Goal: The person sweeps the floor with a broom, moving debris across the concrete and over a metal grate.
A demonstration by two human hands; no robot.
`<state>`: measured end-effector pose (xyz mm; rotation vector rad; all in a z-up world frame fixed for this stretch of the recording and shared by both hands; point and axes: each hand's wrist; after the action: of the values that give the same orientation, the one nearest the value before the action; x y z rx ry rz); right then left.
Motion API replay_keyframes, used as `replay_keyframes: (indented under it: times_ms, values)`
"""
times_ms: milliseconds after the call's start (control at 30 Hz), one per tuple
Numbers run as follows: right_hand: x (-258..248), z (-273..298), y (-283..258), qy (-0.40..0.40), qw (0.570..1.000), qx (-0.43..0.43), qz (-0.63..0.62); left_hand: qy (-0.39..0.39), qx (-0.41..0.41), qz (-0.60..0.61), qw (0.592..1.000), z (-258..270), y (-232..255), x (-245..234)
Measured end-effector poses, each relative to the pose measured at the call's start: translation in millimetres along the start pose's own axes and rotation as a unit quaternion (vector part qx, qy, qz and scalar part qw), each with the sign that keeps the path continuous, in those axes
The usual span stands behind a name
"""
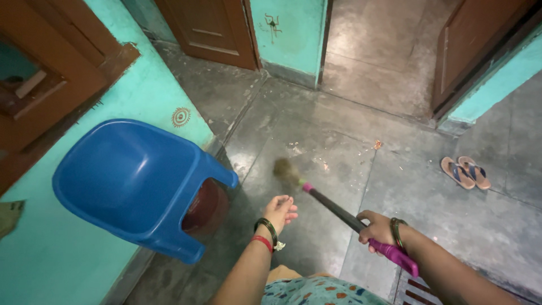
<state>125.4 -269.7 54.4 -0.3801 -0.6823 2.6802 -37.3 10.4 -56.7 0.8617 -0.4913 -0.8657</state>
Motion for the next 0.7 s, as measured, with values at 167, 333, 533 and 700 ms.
replay_keyframes:
  times_ms: [167, 333, 533, 700]
  values:
    - [-15.3, -49.1, 17.8, -0.005, 1.000, -0.001, 0.009, -0.002, 0.000, -0.004, 1.000, 3.9, -8.0, -13.7]
    - [3.2, -50.1, 7.6, 0.093, 0.996, -0.006, -0.001, 0.020, -0.019, 0.035, 0.999, 10.9, -22.3, -35.3]
    - [10.7, -14.4, -9.3, 0.087, 0.996, -0.019, -0.006, 0.025, -0.038, 0.057, 0.997, 6.8, -23.0, -37.0]
    - [13.4, -38.7, 3.4, 0.016, 0.998, -0.021, -0.059, 0.013, -0.007, 0.050, 0.999, 16.3, 0.6, -16.7]
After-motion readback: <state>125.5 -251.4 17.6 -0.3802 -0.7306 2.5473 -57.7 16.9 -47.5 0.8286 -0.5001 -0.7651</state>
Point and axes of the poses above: each hand's wrist, its own z-axis away from the middle knuckle, its own x-axis out of the palm, y = z × x, and after that the axes turned 2 degrees about -z, right-handed
